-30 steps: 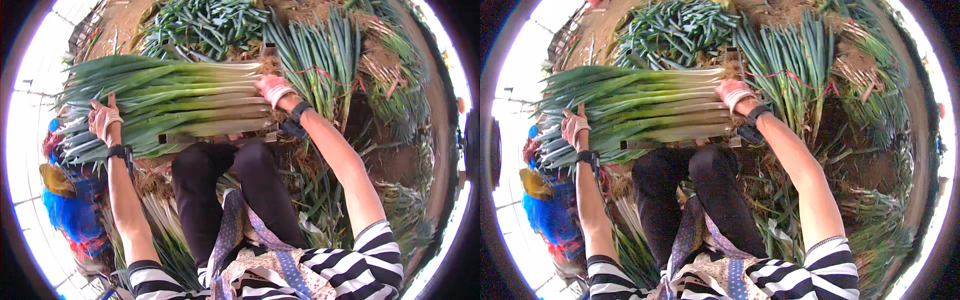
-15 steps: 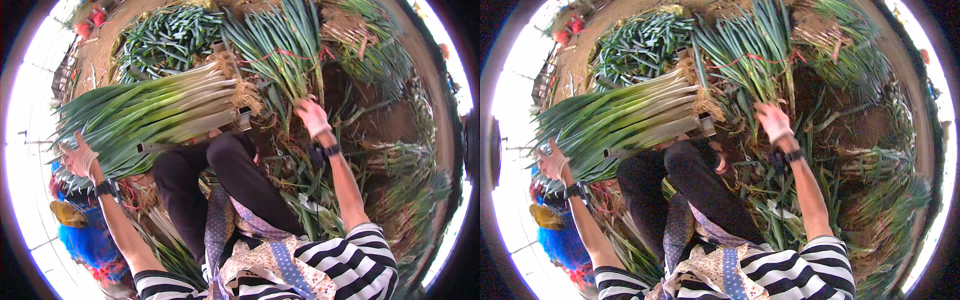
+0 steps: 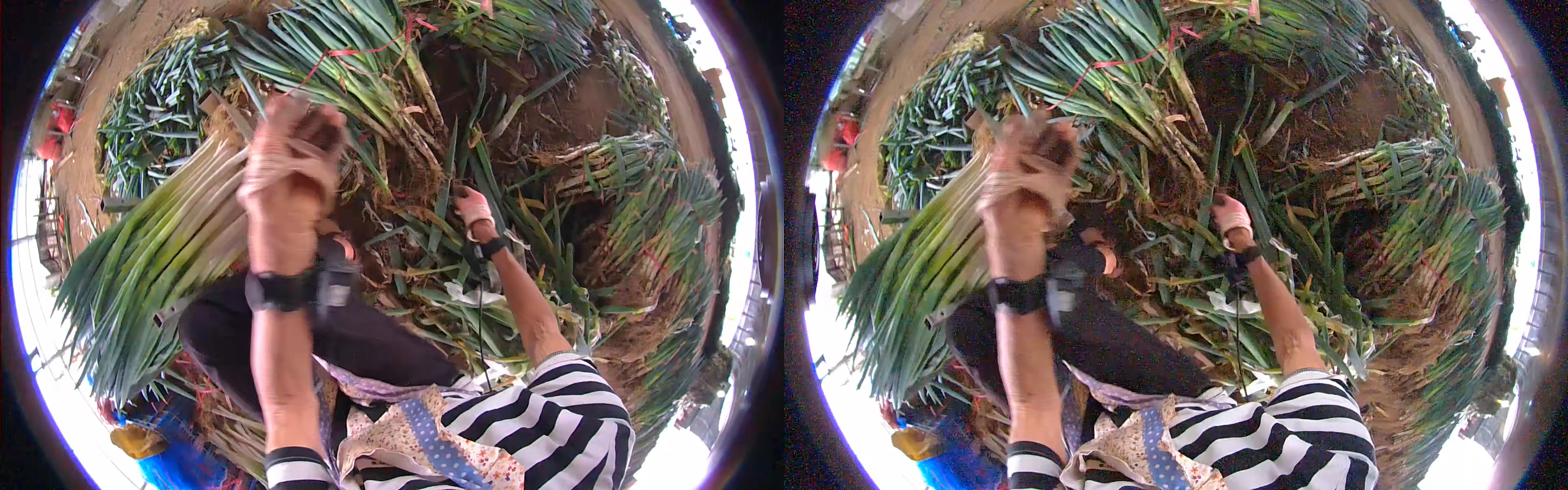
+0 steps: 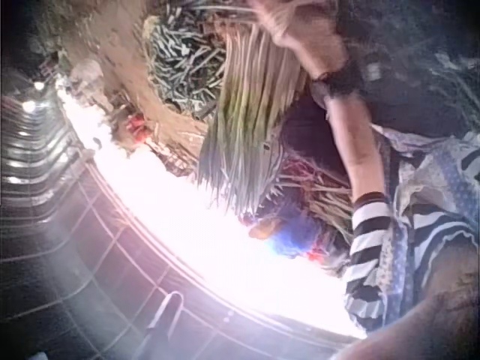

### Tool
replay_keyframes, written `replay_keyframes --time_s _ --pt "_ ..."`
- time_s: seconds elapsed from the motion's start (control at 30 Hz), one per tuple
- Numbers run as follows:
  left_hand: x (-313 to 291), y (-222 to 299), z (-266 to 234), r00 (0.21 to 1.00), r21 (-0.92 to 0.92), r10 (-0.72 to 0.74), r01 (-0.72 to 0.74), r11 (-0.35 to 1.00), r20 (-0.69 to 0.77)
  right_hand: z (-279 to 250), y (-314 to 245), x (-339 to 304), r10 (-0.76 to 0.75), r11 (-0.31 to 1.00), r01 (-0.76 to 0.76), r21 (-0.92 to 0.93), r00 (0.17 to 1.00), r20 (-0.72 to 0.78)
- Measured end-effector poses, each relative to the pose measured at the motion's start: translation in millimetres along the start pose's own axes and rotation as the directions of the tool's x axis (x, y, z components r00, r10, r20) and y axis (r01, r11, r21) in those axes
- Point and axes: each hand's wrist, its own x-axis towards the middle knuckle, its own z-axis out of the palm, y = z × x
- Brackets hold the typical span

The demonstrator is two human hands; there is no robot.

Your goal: The recorder is stripping the outer layers of green onions and trimming them by hand.

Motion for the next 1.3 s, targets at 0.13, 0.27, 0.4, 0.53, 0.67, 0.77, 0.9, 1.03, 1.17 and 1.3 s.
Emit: replay_keyframes --time_s 0.13,0.27,0.4,0.53,0.67,0.77,0.9,1.03,1.17,1.3 --pt "33 -64 -36 0.904 -0.009 -0.139 0.148 0.989 -0.404 33 -35 39 -0.202 0.942 0.168 -0.292 0.976 -0.087" --pt "33 -68 -21 0.926 0.191 -0.044 0.124 0.974 -0.374 39 -51 82 -0.176 0.862 0.081 -0.500 0.974 -0.145" --pt "40 -66 -24 0.919 0.130 -0.060 0.120 0.984 -0.390 55 -54 99 -0.078 0.775 0.008 -0.632 0.993 -0.084" --pt "47 -69 -25 0.903 0.135 -0.057 0.125 0.983 -0.425 54 -68 96 -0.006 0.736 0.014 -0.677 1.000 0.014" --pt "53 -80 -27 0.898 0.151 -0.071 0.150 0.977 -0.434 37 -76 74 0.022 0.953 0.020 -0.303 0.991 0.133" --pt "57 -80 -31 0.842 0.188 -0.049 0.177 0.966 -0.537 21 -119 10 -0.080 0.995 0.088 -0.040 0.985 0.154" --pt "65 -97 -34 0.805 0.182 -0.076 0.224 0.957 -0.588 -10 -137 -63 -0.026 0.849 -0.083 0.521 0.980 0.198" --pt "70 -109 -36 0.709 0.119 -0.220 0.395 0.911 -0.670 -32 -138 -124 -0.072 0.505 -0.270 0.820 0.933 0.352" --pt "74 -112 -54 0.698 0.176 -0.243 0.471 0.865 -0.674 -45 -152 -148 0.000 0.863 -0.190 0.468 0.927 0.376" --pt "71 -121 -53 0.831 0.236 -0.220 0.382 0.894 -0.511 -47 -139 -187 -0.091 0.976 0.077 0.205 0.994 0.061"
